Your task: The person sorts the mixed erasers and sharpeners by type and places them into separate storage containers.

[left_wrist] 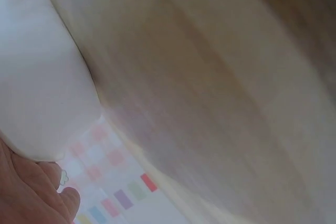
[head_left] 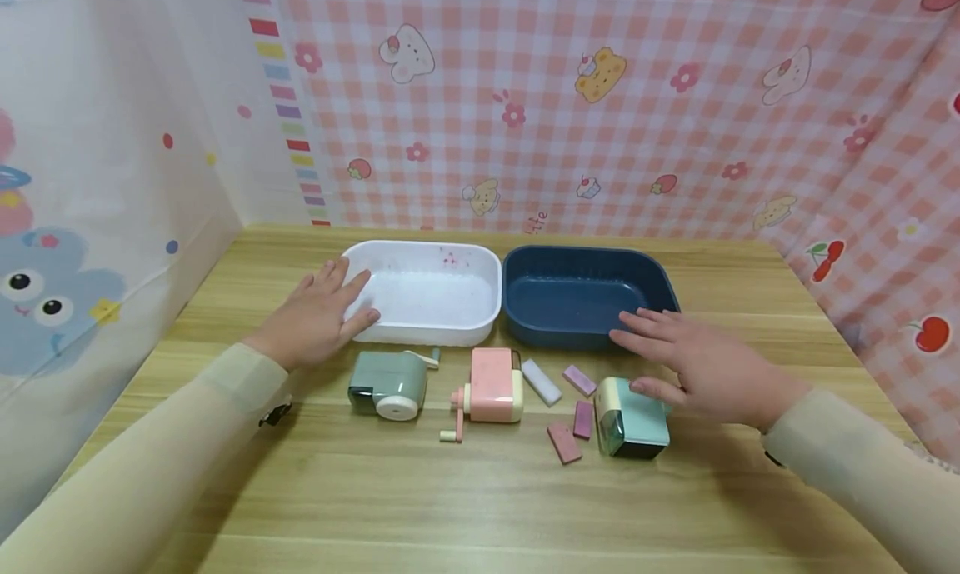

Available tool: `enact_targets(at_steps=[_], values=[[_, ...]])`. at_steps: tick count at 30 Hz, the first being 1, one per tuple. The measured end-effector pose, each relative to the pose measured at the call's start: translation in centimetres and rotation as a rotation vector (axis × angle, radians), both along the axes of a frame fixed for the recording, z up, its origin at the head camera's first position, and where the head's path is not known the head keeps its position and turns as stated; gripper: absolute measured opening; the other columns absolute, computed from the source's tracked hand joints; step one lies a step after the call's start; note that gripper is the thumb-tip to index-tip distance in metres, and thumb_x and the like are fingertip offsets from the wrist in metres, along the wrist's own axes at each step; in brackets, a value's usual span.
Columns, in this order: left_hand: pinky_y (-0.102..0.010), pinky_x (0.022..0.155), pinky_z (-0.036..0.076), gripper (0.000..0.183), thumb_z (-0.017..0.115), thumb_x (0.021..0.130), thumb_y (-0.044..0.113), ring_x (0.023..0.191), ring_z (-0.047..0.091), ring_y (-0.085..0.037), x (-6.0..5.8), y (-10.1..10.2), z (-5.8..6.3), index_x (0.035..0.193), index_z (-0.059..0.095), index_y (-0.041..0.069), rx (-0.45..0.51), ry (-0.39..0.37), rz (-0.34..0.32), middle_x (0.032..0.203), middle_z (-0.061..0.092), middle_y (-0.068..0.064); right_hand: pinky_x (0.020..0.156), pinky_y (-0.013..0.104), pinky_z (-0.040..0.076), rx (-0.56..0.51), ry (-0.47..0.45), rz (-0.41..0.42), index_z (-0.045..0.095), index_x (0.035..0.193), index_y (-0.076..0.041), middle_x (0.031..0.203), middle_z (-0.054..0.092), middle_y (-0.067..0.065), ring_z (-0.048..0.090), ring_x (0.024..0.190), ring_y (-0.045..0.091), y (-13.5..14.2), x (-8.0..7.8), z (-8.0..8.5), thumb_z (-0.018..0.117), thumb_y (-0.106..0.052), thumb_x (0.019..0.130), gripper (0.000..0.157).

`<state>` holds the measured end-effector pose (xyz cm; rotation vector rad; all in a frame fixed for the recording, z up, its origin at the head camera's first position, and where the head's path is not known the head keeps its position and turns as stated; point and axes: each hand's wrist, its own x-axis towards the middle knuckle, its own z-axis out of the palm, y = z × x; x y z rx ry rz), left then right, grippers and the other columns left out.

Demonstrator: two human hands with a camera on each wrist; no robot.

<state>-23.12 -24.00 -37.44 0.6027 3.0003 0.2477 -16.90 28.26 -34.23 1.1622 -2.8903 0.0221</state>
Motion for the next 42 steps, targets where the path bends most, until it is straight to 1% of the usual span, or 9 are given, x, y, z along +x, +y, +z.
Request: enact_targets(at_steps=[4, 8, 12, 15, 19, 24, 29, 34, 42], values=[[-0.070, 0.129, 0.007, 0.084, 0.028, 0.109, 0.065, 0.162, 0.005, -0.050, 0.1, 0.1, 0.0, 0.169, 0.020, 0.006, 0.003, 0.000, 0.002, 0.174, 0.005, -0.030, 0.116, 0.060, 0.046, -0.027, 0.044, 0.089, 0.060, 0.151, -0.018, 0.159, 0.054, 0.011, 0.051, 0.147, 0.039, -0.2, 0.7, -0.5, 0.070, -0.050, 0.098, 0.063], [-0.070, 0.129, 0.007, 0.083, 0.028, 0.109, 0.065, 0.162, 0.006, -0.051, 0.1, 0.1, 0.0, 0.168, 0.021, 0.006, 0.006, 0.000, 0.002, 0.174, 0.005, -0.030, 0.111, 0.060, 0.050, -0.051, 0.066, 0.159, 0.066, 0.145, -0.019, 0.156, 0.058, 0.011, 0.055, 0.143, 0.039, -0.1, 1.3, -0.9, 0.071, -0.051, 0.098, 0.058], [-0.070, 0.129, 0.008, 0.083, 0.028, 0.109, 0.064, 0.161, 0.006, -0.051, 0.1, 0.1, 0.0, 0.168, 0.021, 0.007, 0.005, 0.006, -0.002, 0.174, 0.005, -0.030, 0.110, 0.060, 0.051, -0.052, 0.075, 0.196, 0.067, 0.143, -0.021, 0.155, 0.059, 0.009, 0.057, 0.141, 0.038, 0.1, 2.0, -1.2, 0.070, -0.053, 0.098, 0.055], [-0.070, 0.129, 0.008, 0.082, 0.027, 0.110, 0.064, 0.161, 0.006, -0.051, 0.1, 0.2, 0.0, 0.168, 0.022, 0.007, -0.001, 0.009, -0.003, 0.174, 0.005, -0.030, 0.109, 0.060, 0.051, -0.049, 0.084, 0.205, 0.067, 0.144, -0.023, 0.153, 0.061, 0.008, 0.059, 0.139, 0.037, 0.4, 2.4, -1.5, 0.071, -0.054, 0.097, 0.056], [-0.070, 0.129, 0.009, 0.082, 0.028, 0.110, 0.063, 0.161, 0.007, -0.052, 0.1, 0.2, 0.1, 0.168, 0.023, 0.006, -0.006, 0.012, -0.001, 0.174, 0.005, -0.031, 0.106, 0.057, 0.055, -0.043, 0.089, 0.208, 0.066, 0.145, -0.024, 0.150, 0.063, 0.008, 0.062, 0.136, 0.035, 0.5, 2.7, -1.8, 0.071, -0.058, 0.095, 0.061], [-0.070, 0.129, 0.010, 0.080, 0.029, 0.110, 0.061, 0.161, 0.006, -0.052, 0.1, 0.2, 0.0, 0.168, 0.023, 0.006, -0.004, 0.013, -0.001, 0.173, 0.006, -0.031, 0.102, 0.053, 0.059, -0.043, 0.104, 0.221, 0.065, 0.146, -0.022, 0.148, 0.064, 0.010, 0.065, 0.132, 0.033, 0.5, 2.9, -2.2, 0.072, -0.060, 0.093, 0.066], [-0.069, 0.129, 0.011, 0.081, 0.028, 0.110, 0.062, 0.161, 0.005, -0.052, 0.1, 0.2, -0.1, 0.168, 0.023, 0.006, -0.002, 0.007, -0.004, 0.173, 0.005, -0.032, 0.099, 0.051, 0.061, -0.042, 0.084, 0.224, 0.064, 0.147, -0.020, 0.149, 0.064, 0.011, 0.065, 0.131, 0.031, 0.5, 3.0, -2.5, 0.073, -0.062, 0.092, 0.070], [-0.069, 0.129, 0.011, 0.082, 0.027, 0.110, 0.063, 0.161, 0.005, -0.051, 0.1, 0.1, -0.1, 0.168, 0.022, 0.006, 0.004, 0.009, -0.004, 0.173, 0.005, -0.032, 0.098, 0.050, 0.061, -0.042, 0.088, 0.229, 0.064, 0.147, -0.020, 0.149, 0.064, 0.012, 0.065, 0.130, 0.030, 0.5, 3.0, -2.8, 0.073, -0.061, 0.093, 0.068], [-0.067, 0.131, 0.009, 0.082, 0.028, 0.110, 0.063, 0.161, 0.003, -0.052, 0.1, 0.2, -0.1, 0.168, 0.021, 0.005, 0.020, -0.006, -0.006, 0.173, 0.003, -0.032, 0.097, 0.049, 0.062, -0.036, 0.101, 0.221, 0.064, 0.147, -0.021, 0.148, 0.064, 0.012, 0.067, 0.128, 0.030, 0.5, 3.1, -2.9, 0.071, -0.060, 0.095, 0.066]])
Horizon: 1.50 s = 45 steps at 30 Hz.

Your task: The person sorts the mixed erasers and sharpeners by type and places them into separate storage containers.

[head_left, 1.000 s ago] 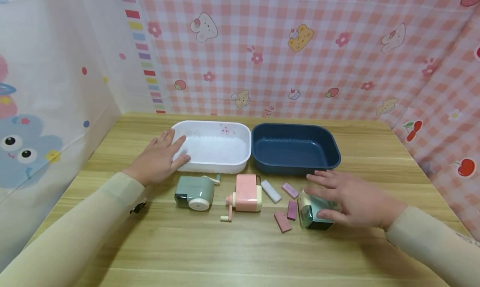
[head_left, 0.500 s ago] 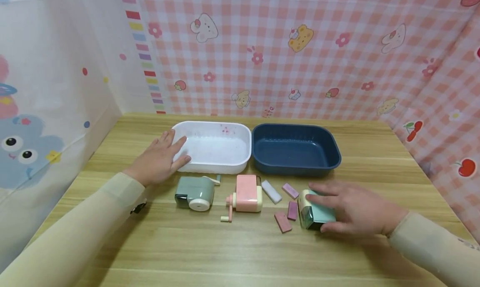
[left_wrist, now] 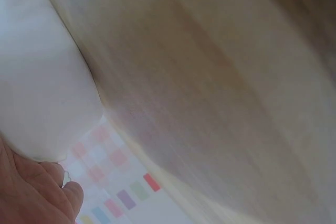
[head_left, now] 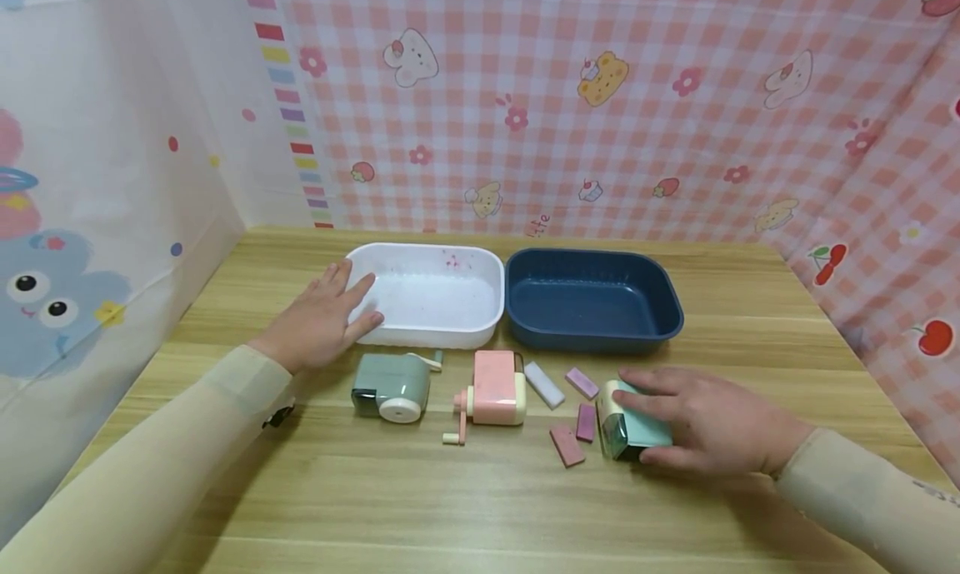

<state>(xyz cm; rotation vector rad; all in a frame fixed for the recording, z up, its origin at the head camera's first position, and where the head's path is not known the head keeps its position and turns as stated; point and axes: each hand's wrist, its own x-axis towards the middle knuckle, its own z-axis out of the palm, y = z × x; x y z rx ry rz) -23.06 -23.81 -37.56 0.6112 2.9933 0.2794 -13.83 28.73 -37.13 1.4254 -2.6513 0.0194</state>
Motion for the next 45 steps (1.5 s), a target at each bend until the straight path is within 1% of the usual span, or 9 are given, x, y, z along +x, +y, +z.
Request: enact_targets(at_steps=[5, 11, 19, 24, 28, 33, 36, 42, 45], values=[[-0.066, 0.131, 0.009, 0.081, 0.028, 0.110, 0.062, 0.161, 0.003, -0.053, 0.0, 0.0, -0.1, 0.168, 0.022, 0.005, 0.001, 0.005, -0.007, 0.173, 0.004, -0.033, 0.096, 0.049, 0.062, -0.016, 0.029, -0.003, 0.065, 0.146, -0.021, 0.145, 0.066, 0.012, 0.068, 0.126, 0.029, 0.1, 0.1, -0.2, 0.074, -0.058, 0.093, 0.065], [-0.065, 0.131, 0.010, 0.082, 0.028, 0.110, 0.063, 0.161, 0.004, -0.052, -0.1, 0.0, -0.2, 0.168, 0.023, 0.005, -0.002, 0.015, -0.007, 0.173, 0.005, -0.033, 0.094, 0.048, 0.063, -0.050, 0.076, 0.021, 0.069, 0.142, -0.019, 0.141, 0.069, 0.012, 0.070, 0.123, 0.029, 0.2, 0.0, -0.4, 0.078, -0.056, 0.090, 0.064], [-0.066, 0.131, 0.010, 0.081, 0.029, 0.110, 0.062, 0.161, 0.005, -0.053, -0.2, -0.1, -0.3, 0.167, 0.024, 0.005, -0.004, 0.022, -0.008, 0.173, 0.006, -0.033, 0.094, 0.048, 0.063, -0.063, 0.085, 0.008, 0.069, 0.141, -0.021, 0.140, 0.070, 0.011, 0.069, 0.122, 0.029, 0.1, 0.0, -0.5, 0.080, -0.054, 0.089, 0.064], [-0.065, 0.131, 0.010, 0.079, 0.032, 0.111, 0.060, 0.161, 0.004, -0.052, -0.2, -0.2, -0.2, 0.167, 0.024, 0.005, -0.010, 0.023, -0.006, 0.173, 0.005, -0.034, 0.094, 0.048, 0.062, -0.095, 0.108, 0.012, 0.069, 0.141, -0.020, 0.139, 0.070, 0.011, 0.069, 0.120, 0.028, 0.1, -0.1, -0.6, 0.081, -0.055, 0.088, 0.064], [-0.064, 0.131, 0.010, 0.080, 0.031, 0.110, 0.060, 0.161, 0.005, -0.052, -0.2, -0.2, -0.2, 0.168, 0.023, 0.005, -0.013, 0.021, -0.001, 0.173, 0.005, -0.033, 0.093, 0.047, 0.061, -0.131, 0.150, 0.043, 0.071, 0.139, -0.018, 0.138, 0.071, 0.013, 0.070, 0.116, 0.028, -0.1, -0.3, -0.6, 0.074, -0.058, 0.092, 0.062], [-0.064, 0.132, 0.010, 0.081, 0.029, 0.110, 0.063, 0.161, 0.005, -0.052, -0.1, -0.1, -0.1, 0.168, 0.023, 0.006, -0.013, 0.016, 0.000, 0.173, 0.005, -0.033, 0.091, 0.046, 0.058, -0.181, 0.204, 0.083, 0.072, 0.135, -0.016, 0.136, 0.071, 0.015, 0.071, 0.112, 0.029, -0.4, -0.6, -0.1, 0.061, -0.063, 0.099, 0.060], [-0.064, 0.132, 0.009, 0.082, 0.028, 0.110, 0.063, 0.161, 0.005, -0.052, 0.0, 0.0, 0.0, 0.168, 0.023, 0.005, -0.015, 0.015, -0.002, 0.173, 0.005, -0.033, 0.090, 0.046, 0.057, -0.206, 0.216, 0.089, 0.073, 0.135, -0.016, 0.136, 0.071, 0.014, 0.070, 0.112, 0.029, -0.5, -0.7, 0.3, 0.057, -0.065, 0.100, 0.062], [-0.064, 0.132, 0.009, 0.083, 0.028, 0.110, 0.064, 0.161, 0.005, -0.052, -0.1, 0.0, 0.0, 0.167, 0.023, 0.004, -0.018, 0.016, -0.002, 0.173, 0.005, -0.033, 0.091, 0.045, 0.057, -0.216, 0.251, 0.097, 0.073, 0.134, -0.016, 0.136, 0.071, 0.015, 0.068, 0.114, 0.030, -0.8, -1.0, 1.1, 0.046, -0.066, 0.102, 0.066], [-0.063, 0.132, 0.009, 0.083, 0.028, 0.110, 0.064, 0.161, 0.005, -0.052, -0.1, 0.0, -0.1, 0.167, 0.023, 0.004, -0.019, 0.017, -0.002, 0.173, 0.005, -0.034, 0.090, 0.045, 0.058, -0.224, 0.272, 0.104, 0.074, 0.132, -0.014, 0.136, 0.072, 0.016, 0.068, 0.112, 0.030, -1.0, -1.2, 1.5, 0.044, -0.066, 0.103, 0.067]])
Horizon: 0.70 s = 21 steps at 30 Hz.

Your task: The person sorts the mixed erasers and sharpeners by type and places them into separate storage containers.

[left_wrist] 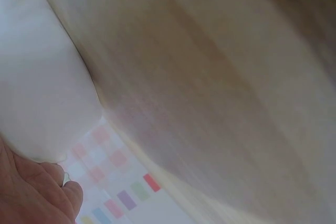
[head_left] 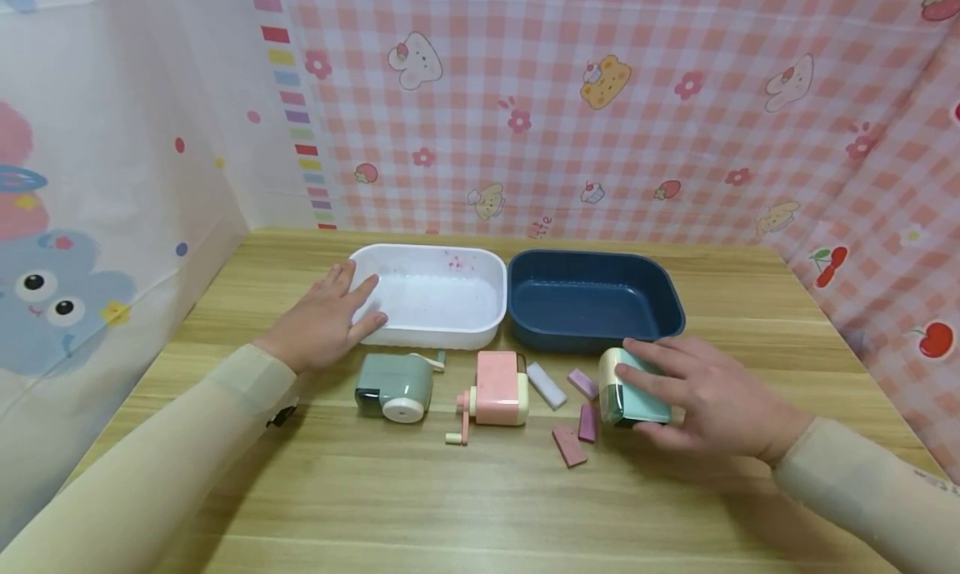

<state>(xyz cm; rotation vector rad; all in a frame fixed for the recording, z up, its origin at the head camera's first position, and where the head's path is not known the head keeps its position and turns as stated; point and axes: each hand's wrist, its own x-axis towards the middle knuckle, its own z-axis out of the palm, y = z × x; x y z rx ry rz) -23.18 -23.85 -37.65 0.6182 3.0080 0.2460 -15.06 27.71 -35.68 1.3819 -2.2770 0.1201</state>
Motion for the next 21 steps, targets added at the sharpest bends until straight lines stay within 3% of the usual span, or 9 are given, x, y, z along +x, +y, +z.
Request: enact_targets(at_steps=[12, 21], values=[[-0.063, 0.132, 0.010, 0.083, 0.027, 0.110, 0.064, 0.161, 0.005, -0.052, -0.1, -0.1, -0.1, 0.167, 0.024, 0.004, -0.004, 0.009, -0.007, 0.172, 0.004, -0.034, 0.079, 0.049, 0.061, -0.036, 0.072, 0.066, 0.074, 0.131, -0.011, 0.133, 0.071, 0.020, 0.068, 0.104, 0.033, -1.7, -0.9, 2.0, 0.046, -0.061, 0.105, 0.063], [-0.062, 0.132, 0.009, 0.083, 0.026, 0.110, 0.064, 0.161, 0.004, -0.052, -0.2, -0.2, -0.3, 0.168, 0.022, 0.004, -0.006, 0.004, -0.013, 0.172, 0.003, -0.034, 0.083, 0.051, 0.060, -0.039, 0.113, 0.084, 0.075, 0.128, -0.009, 0.132, 0.072, 0.022, 0.069, 0.105, 0.036, -3.6, -2.1, 3.3, 0.042, -0.061, 0.105, 0.066]])
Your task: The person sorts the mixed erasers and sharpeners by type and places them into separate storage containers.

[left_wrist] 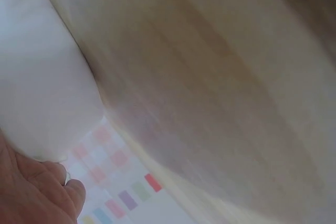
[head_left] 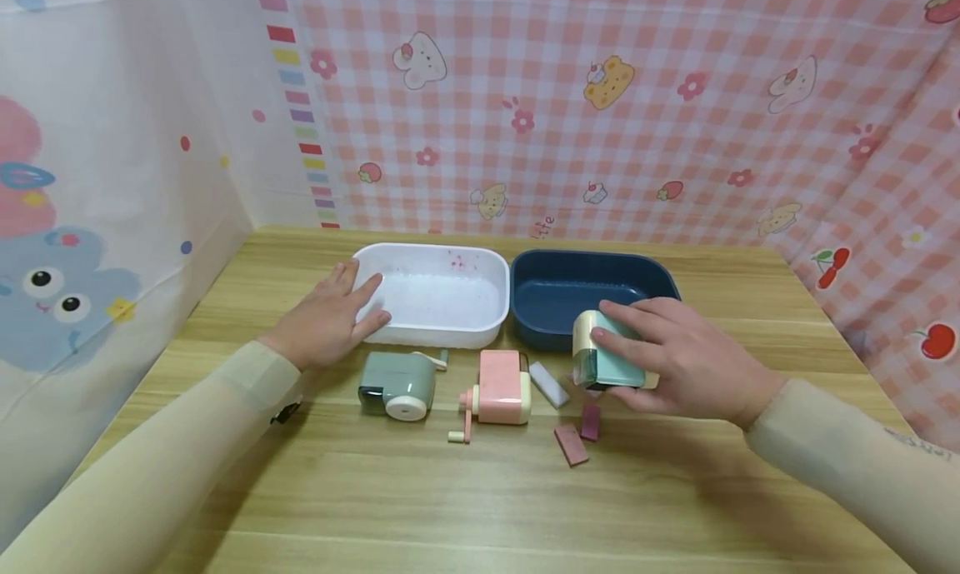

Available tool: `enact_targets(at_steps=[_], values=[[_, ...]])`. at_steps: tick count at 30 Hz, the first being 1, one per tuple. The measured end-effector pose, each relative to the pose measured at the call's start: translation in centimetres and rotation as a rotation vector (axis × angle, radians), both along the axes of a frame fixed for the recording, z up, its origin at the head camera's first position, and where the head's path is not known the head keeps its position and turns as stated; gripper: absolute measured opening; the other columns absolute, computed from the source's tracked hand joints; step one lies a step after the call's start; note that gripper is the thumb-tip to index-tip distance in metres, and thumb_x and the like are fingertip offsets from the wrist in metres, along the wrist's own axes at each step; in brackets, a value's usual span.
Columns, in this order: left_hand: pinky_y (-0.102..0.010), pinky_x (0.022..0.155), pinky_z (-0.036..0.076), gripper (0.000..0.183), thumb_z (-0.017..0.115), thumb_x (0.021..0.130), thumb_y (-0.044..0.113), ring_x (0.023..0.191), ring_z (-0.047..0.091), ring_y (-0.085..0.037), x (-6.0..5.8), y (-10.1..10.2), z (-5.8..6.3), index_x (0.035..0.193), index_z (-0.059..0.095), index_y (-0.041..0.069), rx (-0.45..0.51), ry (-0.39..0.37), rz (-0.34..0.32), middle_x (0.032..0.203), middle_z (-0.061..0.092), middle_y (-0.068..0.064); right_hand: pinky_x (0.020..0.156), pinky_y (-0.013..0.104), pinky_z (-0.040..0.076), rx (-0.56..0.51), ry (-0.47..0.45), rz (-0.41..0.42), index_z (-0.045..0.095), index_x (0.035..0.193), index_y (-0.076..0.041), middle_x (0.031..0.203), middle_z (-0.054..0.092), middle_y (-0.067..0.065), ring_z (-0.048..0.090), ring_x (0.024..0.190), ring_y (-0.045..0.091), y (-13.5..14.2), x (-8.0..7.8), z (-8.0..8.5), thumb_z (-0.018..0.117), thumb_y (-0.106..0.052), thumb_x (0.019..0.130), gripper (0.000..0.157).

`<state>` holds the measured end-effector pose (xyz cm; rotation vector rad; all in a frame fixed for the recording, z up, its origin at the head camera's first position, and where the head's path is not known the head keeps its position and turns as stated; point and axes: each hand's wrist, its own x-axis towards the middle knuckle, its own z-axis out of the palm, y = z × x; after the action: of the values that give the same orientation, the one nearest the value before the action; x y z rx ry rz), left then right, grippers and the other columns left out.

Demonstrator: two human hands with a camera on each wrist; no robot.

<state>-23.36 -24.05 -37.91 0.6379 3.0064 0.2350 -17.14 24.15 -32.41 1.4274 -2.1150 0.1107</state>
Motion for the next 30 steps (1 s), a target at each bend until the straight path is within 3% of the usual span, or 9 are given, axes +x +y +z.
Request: enact_targets(at_steps=[13, 16, 20, 23, 30], values=[[-0.062, 0.132, 0.011, 0.085, 0.030, 0.109, 0.064, 0.161, 0.005, -0.053, 0.2, -0.3, 0.3, 0.168, 0.021, 0.003, 0.041, -0.011, 0.019, 0.172, 0.002, -0.034, 0.092, 0.052, 0.058, 0.018, -0.014, 0.022, 0.073, 0.134, -0.010, 0.139, 0.068, 0.023, 0.068, 0.108, 0.038, -3.3, -2.7, 1.3, 0.044, -0.064, 0.104, 0.068], [-0.062, 0.132, 0.012, 0.087, 0.032, 0.109, 0.065, 0.161, 0.005, -0.052, 0.2, -0.3, 0.4, 0.168, 0.019, 0.003, 0.056, -0.021, 0.029, 0.173, 0.001, -0.033, 0.092, 0.053, 0.058, 0.022, -0.016, 0.018, 0.072, 0.136, -0.011, 0.141, 0.067, 0.022, 0.068, 0.109, 0.038, -4.0, -3.2, 1.4, 0.067, -0.056, 0.098, 0.059], [-0.062, 0.132, 0.012, 0.091, 0.034, 0.107, 0.068, 0.162, 0.007, -0.050, 0.2, -0.5, 0.5, 0.169, 0.016, 0.004, 0.053, -0.017, 0.048, 0.173, 0.001, -0.032, 0.093, 0.054, 0.058, 0.015, -0.005, 0.025, 0.072, 0.135, -0.011, 0.140, 0.067, 0.023, 0.068, 0.109, 0.040, -4.9, -4.0, 1.6, 0.090, -0.043, 0.078, 0.069], [-0.063, 0.132, 0.012, 0.095, 0.035, 0.106, 0.070, 0.161, 0.009, -0.050, 0.2, -0.6, 0.6, 0.168, 0.015, 0.001, 0.039, -0.004, 0.059, 0.173, 0.002, -0.033, 0.093, 0.054, 0.058, 0.016, 0.001, 0.026, 0.072, 0.135, -0.009, 0.141, 0.067, 0.024, 0.068, 0.109, 0.040, -5.6, -4.5, 1.6, 0.092, -0.040, 0.074, 0.072], [-0.063, 0.132, 0.012, 0.100, 0.033, 0.105, 0.072, 0.161, 0.011, -0.050, 0.2, -0.9, 0.7, 0.167, 0.013, -0.004, 0.005, -0.017, 0.065, 0.173, 0.006, -0.032, 0.094, 0.054, 0.058, 0.031, -0.001, 0.004, 0.071, 0.137, -0.010, 0.142, 0.066, 0.023, 0.067, 0.115, 0.039, -7.2, -5.6, 1.5, 0.090, -0.043, 0.078, 0.070]])
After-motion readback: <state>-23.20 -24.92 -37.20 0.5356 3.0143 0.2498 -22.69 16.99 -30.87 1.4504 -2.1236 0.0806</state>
